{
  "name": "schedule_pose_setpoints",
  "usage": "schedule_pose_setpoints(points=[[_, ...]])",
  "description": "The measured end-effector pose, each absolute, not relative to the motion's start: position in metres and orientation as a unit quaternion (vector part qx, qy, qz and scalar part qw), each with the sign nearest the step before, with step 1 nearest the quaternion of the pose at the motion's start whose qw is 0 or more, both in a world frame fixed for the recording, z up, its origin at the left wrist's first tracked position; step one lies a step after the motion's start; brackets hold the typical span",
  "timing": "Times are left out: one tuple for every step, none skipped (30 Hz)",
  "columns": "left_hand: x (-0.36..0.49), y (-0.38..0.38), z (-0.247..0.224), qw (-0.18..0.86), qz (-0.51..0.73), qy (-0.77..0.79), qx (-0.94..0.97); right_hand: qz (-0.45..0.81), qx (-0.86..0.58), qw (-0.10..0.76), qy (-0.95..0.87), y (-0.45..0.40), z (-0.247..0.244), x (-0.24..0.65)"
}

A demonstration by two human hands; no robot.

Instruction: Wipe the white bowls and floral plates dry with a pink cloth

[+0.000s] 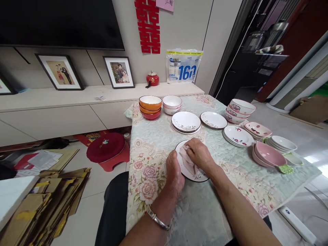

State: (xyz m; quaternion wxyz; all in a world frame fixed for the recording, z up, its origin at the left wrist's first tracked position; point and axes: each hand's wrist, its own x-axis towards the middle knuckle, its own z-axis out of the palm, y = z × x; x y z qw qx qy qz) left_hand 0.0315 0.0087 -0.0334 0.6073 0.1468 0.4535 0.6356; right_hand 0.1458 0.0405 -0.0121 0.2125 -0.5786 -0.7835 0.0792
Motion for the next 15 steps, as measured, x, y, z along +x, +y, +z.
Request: schedule_pose_setpoints(points=[[0.032, 0.009, -0.033, 0.61, 0.635, 0.45, 0.146, 0.049, -0.612, 0.191, -0.766, 0.04, -0.011, 0.149], [0.032, 0.009, -0.033, 0.611, 0.633, 0.452, 0.147, 0.022, -0.641, 0.167, -0.749, 0.038, -0.01, 0.152], [0.032, 0.01, -0.033, 0.609, 0.63, 0.457, 0.153, 0.0, -0.662, 0.144, -0.735, 0.036, -0.008, 0.153], [0.032, 0.01, -0.034, 0.601, 0.63, 0.466, 0.157, -0.015, -0.675, 0.125, -0.727, 0.032, -0.006, 0.154], [0.032, 0.01, -0.034, 0.593, 0.63, 0.474, 0.163, -0.022, -0.677, 0.111, -0.727, 0.028, -0.004, 0.153], [0.032, 0.011, -0.034, 0.587, 0.63, 0.479, 0.172, -0.019, -0.667, 0.106, -0.737, 0.025, -0.003, 0.151], [0.031, 0.011, -0.034, 0.582, 0.629, 0.482, 0.183, -0.004, -0.646, 0.109, -0.755, 0.022, -0.002, 0.148], [0.031, 0.01, -0.034, 0.58, 0.627, 0.484, 0.193, 0.02, -0.616, 0.12, -0.778, 0.02, -0.001, 0.144], [0.03, 0.01, -0.034, 0.579, 0.623, 0.487, 0.2, 0.049, -0.584, 0.137, -0.799, 0.019, -0.001, 0.14], [0.03, 0.009, -0.033, 0.578, 0.619, 0.491, 0.205, 0.077, -0.552, 0.158, -0.815, 0.02, -0.002, 0.136], [0.03, 0.009, -0.033, 0.578, 0.614, 0.496, 0.207, 0.101, -0.525, 0.179, -0.826, 0.022, -0.003, 0.133], [0.03, 0.008, -0.032, 0.577, 0.61, 0.502, 0.206, 0.115, -0.507, 0.198, -0.831, 0.025, -0.005, 0.13], [0.03, 0.008, -0.032, 0.578, 0.608, 0.504, 0.205, 0.119, -0.501, 0.213, -0.83, 0.029, -0.007, 0.129], [0.03, 0.007, -0.032, 0.581, 0.61, 0.499, 0.203, 0.114, -0.507, 0.223, -0.825, 0.034, -0.009, 0.129], [0.03, 0.007, -0.032, 0.584, 0.615, 0.488, 0.204, 0.1, -0.523, 0.224, -0.816, 0.038, -0.01, 0.13]])
